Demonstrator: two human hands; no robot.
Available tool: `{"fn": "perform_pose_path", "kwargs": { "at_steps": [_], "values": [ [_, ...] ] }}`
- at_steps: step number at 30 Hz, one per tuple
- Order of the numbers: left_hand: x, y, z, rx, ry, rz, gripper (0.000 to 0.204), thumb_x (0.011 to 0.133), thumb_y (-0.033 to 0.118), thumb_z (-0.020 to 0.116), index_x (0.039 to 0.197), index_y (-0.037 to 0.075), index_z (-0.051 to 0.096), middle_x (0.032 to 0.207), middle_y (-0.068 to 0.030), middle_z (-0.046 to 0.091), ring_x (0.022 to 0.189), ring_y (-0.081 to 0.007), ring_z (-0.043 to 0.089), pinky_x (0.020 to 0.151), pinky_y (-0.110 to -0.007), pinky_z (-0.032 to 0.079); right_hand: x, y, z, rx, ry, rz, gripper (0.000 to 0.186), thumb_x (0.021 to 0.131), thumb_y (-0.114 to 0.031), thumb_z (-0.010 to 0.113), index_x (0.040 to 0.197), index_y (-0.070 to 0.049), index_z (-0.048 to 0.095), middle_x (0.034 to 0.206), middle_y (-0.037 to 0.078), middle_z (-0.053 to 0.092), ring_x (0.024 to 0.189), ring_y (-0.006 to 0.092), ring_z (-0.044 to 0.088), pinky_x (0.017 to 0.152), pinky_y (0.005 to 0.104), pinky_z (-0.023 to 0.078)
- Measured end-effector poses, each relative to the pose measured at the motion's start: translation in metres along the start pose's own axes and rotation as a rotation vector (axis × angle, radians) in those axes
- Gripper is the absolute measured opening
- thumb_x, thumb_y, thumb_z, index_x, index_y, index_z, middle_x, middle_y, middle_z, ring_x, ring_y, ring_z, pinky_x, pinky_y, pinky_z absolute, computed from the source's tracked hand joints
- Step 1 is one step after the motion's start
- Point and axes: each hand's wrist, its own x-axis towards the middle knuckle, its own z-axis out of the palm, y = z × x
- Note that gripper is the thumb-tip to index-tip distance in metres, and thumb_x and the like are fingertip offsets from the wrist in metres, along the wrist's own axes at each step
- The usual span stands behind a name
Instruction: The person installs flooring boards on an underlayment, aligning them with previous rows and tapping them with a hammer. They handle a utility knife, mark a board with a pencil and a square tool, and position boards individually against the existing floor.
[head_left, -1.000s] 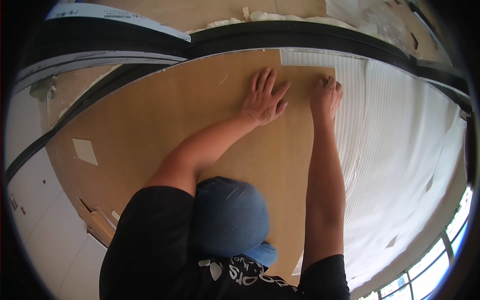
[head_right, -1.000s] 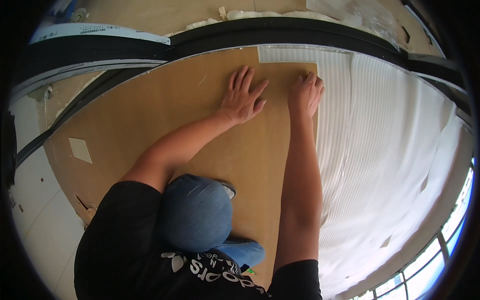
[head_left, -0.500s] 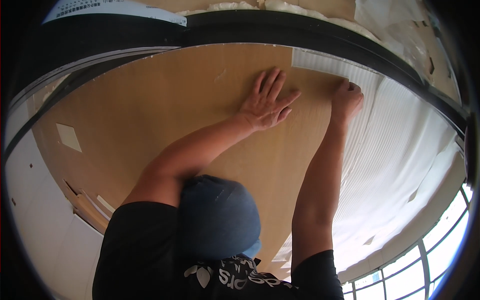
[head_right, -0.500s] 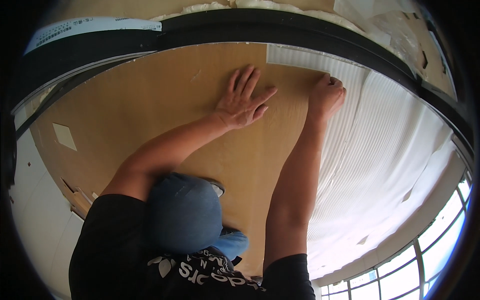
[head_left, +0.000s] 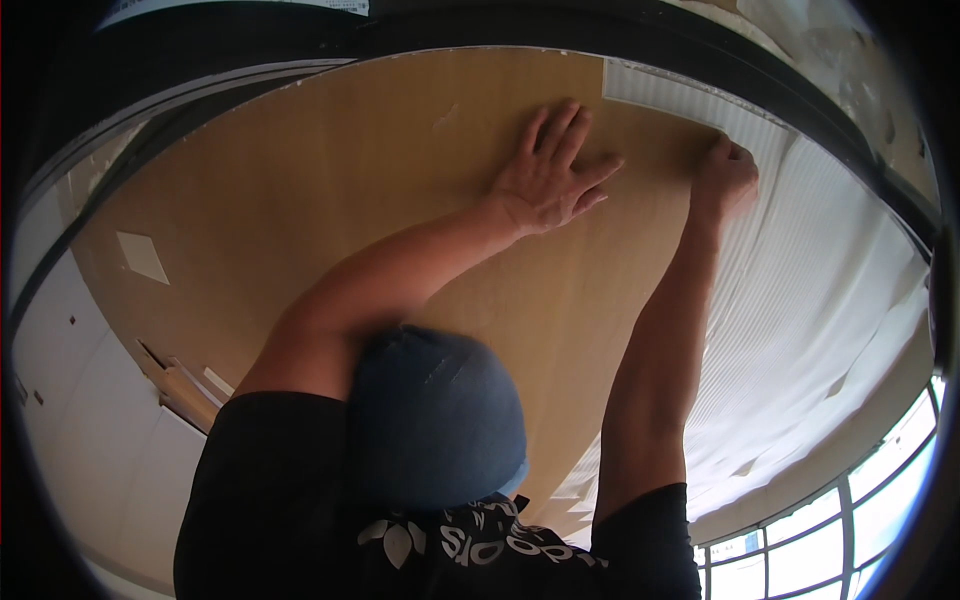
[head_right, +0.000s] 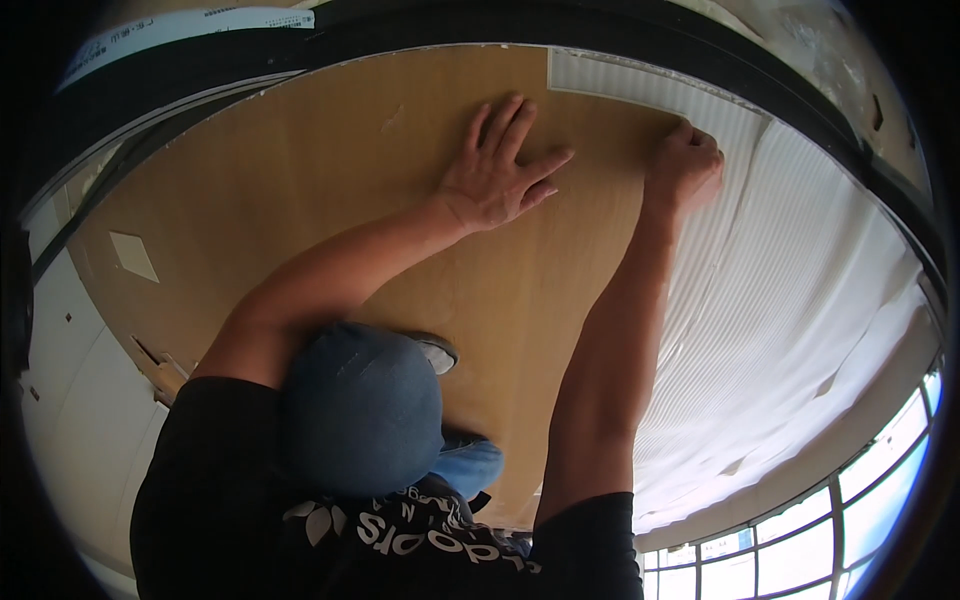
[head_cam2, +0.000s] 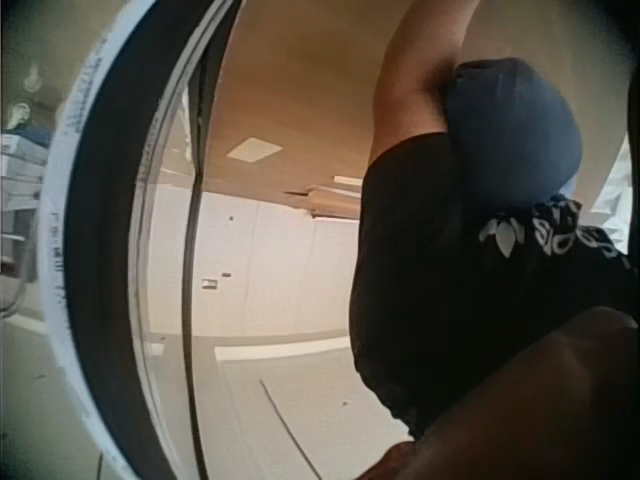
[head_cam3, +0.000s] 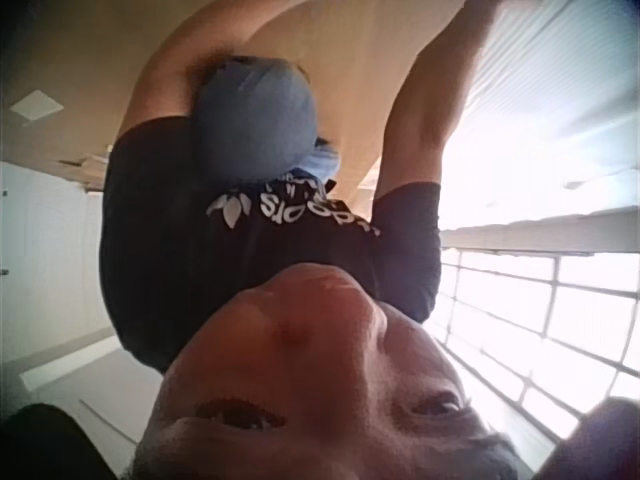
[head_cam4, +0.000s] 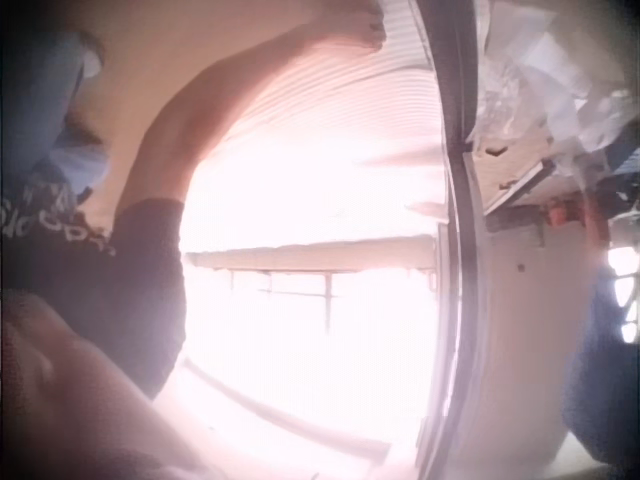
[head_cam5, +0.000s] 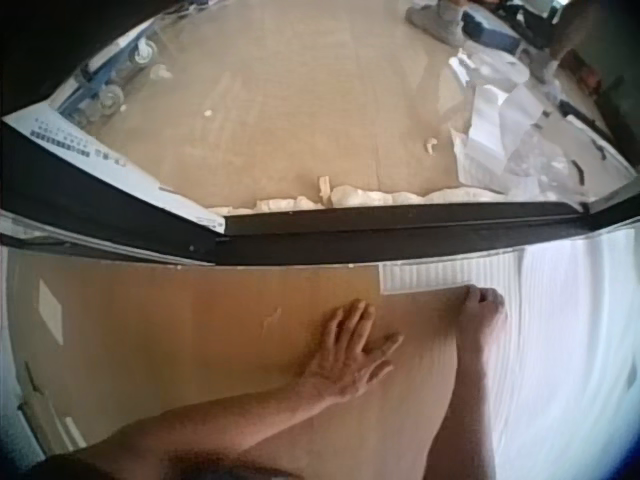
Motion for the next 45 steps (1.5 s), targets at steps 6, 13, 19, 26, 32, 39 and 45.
{"fn": "perform_pose_path", "kwargs": {
  "at_steps": [6, 13, 19, 26, 32, 39, 45],
  "values": [
    [0.012, 0.003, -0.012, -0.018, -0.028, 0.020, 0.052, 0.093, 0.044, 0.068, 0.143, 0.034, 0.059, 0.159, -0.0241, 0.030, 0.152, -0.0425, 0.021, 0.121, -0.064, 0.018, -0.023, 0.018, 0.024, -0.234, 0.036, -0.308, 0.025, 0.094, -0.020, 0.050, 0.107, -0.005, 0.065, 0.109, 0.022, 0.061, 0.104, 0.0406, 0.056, 0.093, 0.0507, 0.047],
    [0.023, 0.018, -0.011, 0.137, 0.262, 0.251, 0.048, 0.087, 0.037, 0.074, 0.134, 0.031, 0.066, 0.142, -0.0199, 0.048, 0.136, -0.0454, 0.041, 0.109, -0.064, 0.037, -0.117, 0.041, -0.010, -0.077, -0.034, -0.130, 0.059, 0.092, -0.028, 0.057, 0.145, -0.002, 0.051, 0.154, 0.021, 0.045, 0.140, 0.0398, 0.042, 0.118, 0.0544, 0.032],
    [0.000, 0.005, 0.035, 0.380, 0.194, 0.213, 0.052, 0.103, 0.048, 0.055, 0.154, 0.041, 0.046, 0.158, -0.0255, 0.033, 0.145, -0.0460, 0.034, 0.113, -0.066, 0.029, -0.381, 0.233, -0.121, 0.007, -0.087, -0.063, 0.059, 0.095, -0.036, 0.058, 0.146, -0.007, 0.051, 0.159, 0.014, 0.042, 0.147, 0.0318, 0.040, 0.121, 0.0570, 0.028],
    [-0.022, -0.003, 0.016, 0.495, -0.356, 0.263, 0.063, 0.106, 0.056, 0.045, 0.162, 0.033, 0.031, 0.163, -0.0280, 0.029, 0.144, -0.0510, 0.035, 0.116, -0.058, 0.033, -0.749, 0.468, -0.270, -0.050, -0.577, 1.110, 0.039, 0.101, -0.039, 0.055, 0.127, -0.013, 0.068, 0.136, 0.017, 0.063, 0.120, 0.0366, 0.065, 0.100, 0.0506, 0.054],
    [-0.040, -0.006, -0.045, 0.049, -0.787, 0.501, 0.069, 0.105, 0.046, 0.054, 0.162, 0.014, 0.030, 0.156, -0.0256, 0.042, 0.135, -0.0458, 0.051, 0.113, -0.052, 0.041, -0.849, 0.491, -0.295, 0.042, -0.021, 1.288, 0.079, 0.103, -0.053, 0.049, 0.162, -0.007, 0.026, 0.172, 0.013, 0.014, 0.159, 0.0308, 0.011, 0.128, 0.0476, 0.014],
    [-0.212, 0.083, -0.117, -0.287, -1.184, -0.226, 0.065, 0.105, 0.053, 0.051, 0.158, 0.019, 0.036, 0.147, -0.0155, 0.053, 0.131, -0.0325, 0.055, 0.109, -0.050, 0.045, -0.918, 0.458, -0.247, 0.063, -0.210, 1.177, 0.080, 0.101, -0.052, 0.054, 0.162, -0.008, 0.027, 0.173, 0.011, 0.014, 0.159, 0.0292, 0.013, 0.128, 0.0491, 0.015],
    [-0.287, 0.197, -0.160, -0.882, -1.010, -0.292, 0.066, 0.103, 0.064, 0.047, 0.153, 0.021, 0.043, 0.140, -0.0112, 0.057, 0.120, -0.0282, 0.060, 0.105, -0.050, 0.048, -1.000, 0.403, -0.258, -0.134, 0.359, 1.466, 0.068, 0.098, -0.040, 0.065, 0.150, -0.005, 0.041, 0.147, 0.018, 0.046, 0.132, 0.0361, 0.048, 0.110, 0.0522, 0.043]
  ]
}}
